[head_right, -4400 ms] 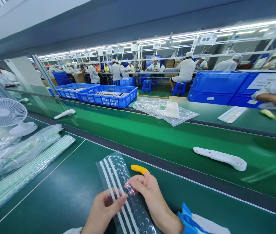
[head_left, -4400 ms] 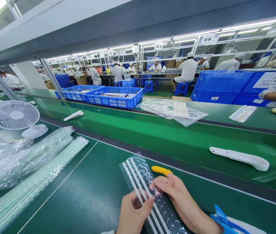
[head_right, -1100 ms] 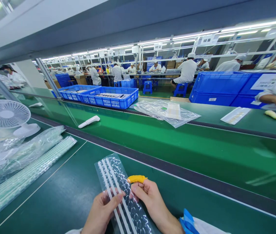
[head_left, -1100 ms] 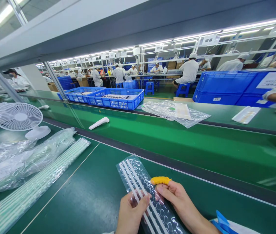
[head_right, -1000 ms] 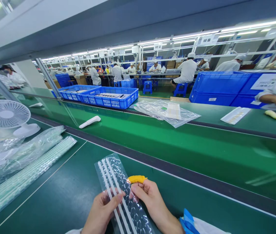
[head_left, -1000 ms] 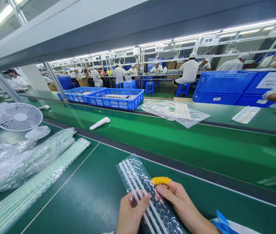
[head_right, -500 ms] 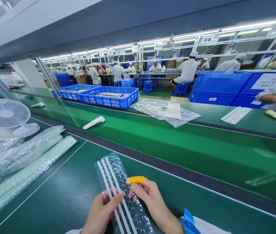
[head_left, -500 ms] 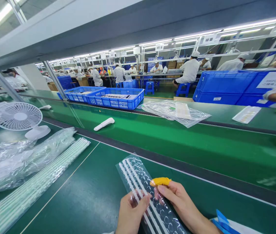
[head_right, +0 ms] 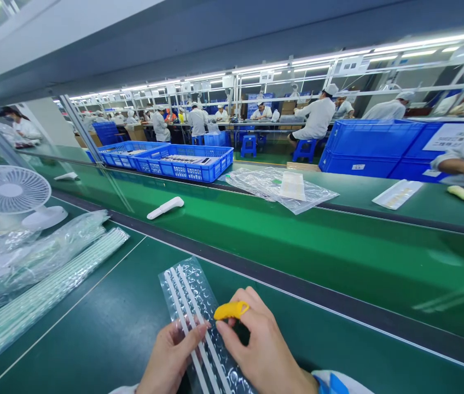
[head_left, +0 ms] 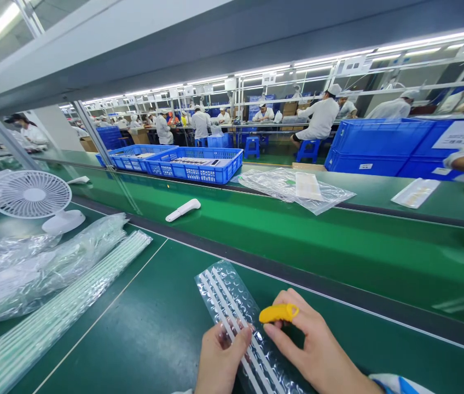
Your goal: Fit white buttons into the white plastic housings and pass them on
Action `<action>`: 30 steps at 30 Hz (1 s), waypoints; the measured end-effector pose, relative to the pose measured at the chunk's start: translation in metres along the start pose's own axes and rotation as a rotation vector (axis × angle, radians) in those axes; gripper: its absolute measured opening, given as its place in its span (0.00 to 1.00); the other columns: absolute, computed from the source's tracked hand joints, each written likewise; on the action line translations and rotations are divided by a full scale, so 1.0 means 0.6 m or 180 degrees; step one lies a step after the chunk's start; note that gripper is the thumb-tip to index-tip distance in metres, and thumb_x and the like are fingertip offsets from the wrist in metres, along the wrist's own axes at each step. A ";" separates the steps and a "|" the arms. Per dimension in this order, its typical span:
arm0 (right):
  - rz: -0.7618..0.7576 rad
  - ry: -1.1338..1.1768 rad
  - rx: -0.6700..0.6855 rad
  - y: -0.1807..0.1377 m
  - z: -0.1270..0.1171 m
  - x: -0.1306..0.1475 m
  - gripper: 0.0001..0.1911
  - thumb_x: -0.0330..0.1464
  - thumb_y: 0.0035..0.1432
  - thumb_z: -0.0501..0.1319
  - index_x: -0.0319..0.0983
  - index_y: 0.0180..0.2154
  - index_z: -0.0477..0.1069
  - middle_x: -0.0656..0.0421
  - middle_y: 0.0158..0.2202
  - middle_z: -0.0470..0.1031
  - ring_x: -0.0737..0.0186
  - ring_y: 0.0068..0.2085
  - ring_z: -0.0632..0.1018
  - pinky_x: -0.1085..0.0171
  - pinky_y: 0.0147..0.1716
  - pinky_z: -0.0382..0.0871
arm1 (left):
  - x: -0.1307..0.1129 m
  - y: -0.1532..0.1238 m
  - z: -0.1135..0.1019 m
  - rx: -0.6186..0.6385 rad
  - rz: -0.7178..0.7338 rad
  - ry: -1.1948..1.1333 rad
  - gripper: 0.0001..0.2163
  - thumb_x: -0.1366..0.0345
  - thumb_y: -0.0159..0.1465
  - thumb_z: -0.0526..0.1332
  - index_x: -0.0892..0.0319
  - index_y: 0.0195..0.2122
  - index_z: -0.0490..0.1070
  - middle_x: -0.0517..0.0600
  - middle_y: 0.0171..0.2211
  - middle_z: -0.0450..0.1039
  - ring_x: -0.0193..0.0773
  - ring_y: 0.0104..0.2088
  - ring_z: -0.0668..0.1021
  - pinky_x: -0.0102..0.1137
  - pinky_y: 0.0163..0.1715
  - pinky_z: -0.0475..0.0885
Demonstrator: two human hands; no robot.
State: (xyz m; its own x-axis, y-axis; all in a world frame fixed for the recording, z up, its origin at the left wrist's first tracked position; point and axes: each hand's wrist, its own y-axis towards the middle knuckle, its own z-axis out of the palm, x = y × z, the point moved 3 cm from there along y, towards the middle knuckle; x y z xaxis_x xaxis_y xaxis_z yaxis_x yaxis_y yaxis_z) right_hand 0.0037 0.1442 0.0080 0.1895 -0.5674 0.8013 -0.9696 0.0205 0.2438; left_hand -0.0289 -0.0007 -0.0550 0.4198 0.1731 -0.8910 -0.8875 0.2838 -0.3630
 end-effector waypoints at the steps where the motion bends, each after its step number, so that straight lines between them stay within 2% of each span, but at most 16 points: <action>1: -0.0135 -0.0212 0.0091 -0.001 -0.001 0.009 0.07 0.32 0.55 0.56 0.42 0.28 0.70 0.58 0.26 0.68 0.59 0.30 0.69 0.61 0.30 0.64 | -0.001 0.000 0.000 0.0027 0.0004 0.0005 0.19 0.52 0.41 0.69 0.65 0.24 0.76 0.51 0.22 0.74 0.39 0.26 0.73 0.31 0.30 0.69; 4: -0.0317 -0.0644 0.0222 -0.003 0.002 0.020 0.08 0.31 0.56 0.54 0.41 0.29 0.71 0.56 0.26 0.69 0.59 0.29 0.68 0.59 0.29 0.65 | -0.003 -0.001 -0.002 0.0038 0.0006 0.0036 0.19 0.52 0.42 0.69 0.65 0.24 0.76 0.49 0.20 0.72 0.38 0.25 0.72 0.31 0.29 0.68; 8: -0.0359 -0.0849 0.0277 -0.003 0.011 0.015 0.09 0.30 0.57 0.52 0.40 0.30 0.71 0.55 0.27 0.69 0.59 0.29 0.68 0.58 0.30 0.65 | -0.003 -0.001 -0.002 0.0014 0.0004 0.0102 0.19 0.51 0.42 0.68 0.65 0.24 0.75 0.48 0.19 0.70 0.36 0.24 0.71 0.30 0.28 0.67; 17: 0.0222 -0.0311 0.0467 0.000 0.011 0.003 0.11 0.30 0.56 0.54 0.41 0.23 0.70 0.59 0.25 0.69 0.60 0.31 0.69 0.63 0.30 0.65 | -0.006 -0.009 0.005 -0.0193 0.0269 0.0398 0.19 0.50 0.40 0.68 0.64 0.20 0.75 0.47 0.14 0.68 0.31 0.17 0.66 0.25 0.18 0.62; 23: 0.0421 -0.0373 0.0598 0.001 0.016 -0.004 0.09 0.29 0.53 0.57 0.40 0.23 0.70 0.58 0.25 0.68 0.59 0.31 0.69 0.62 0.30 0.64 | -0.008 -0.015 0.013 -0.0281 0.0555 0.0622 0.14 0.55 0.43 0.66 0.63 0.19 0.73 0.48 0.16 0.69 0.34 0.19 0.69 0.26 0.21 0.65; 30: 0.0355 -0.0556 0.0537 0.001 0.016 0.002 0.07 0.28 0.51 0.57 0.40 0.22 0.70 0.58 0.23 0.67 0.59 0.30 0.69 0.58 0.33 0.65 | 0.008 -0.011 0.013 -0.0268 0.0872 0.1034 0.13 0.55 0.48 0.62 0.61 0.19 0.74 0.50 0.19 0.69 0.36 0.20 0.70 0.28 0.23 0.67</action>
State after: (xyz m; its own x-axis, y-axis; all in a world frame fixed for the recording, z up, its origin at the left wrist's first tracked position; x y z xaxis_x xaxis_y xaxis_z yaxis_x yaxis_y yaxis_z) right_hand 0.0020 0.1357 0.0038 0.0647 -0.7032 0.7081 -0.9979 -0.0383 0.0531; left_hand -0.0194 0.0054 -0.0550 0.0967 -0.0785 -0.9922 -0.9759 0.1883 -0.1100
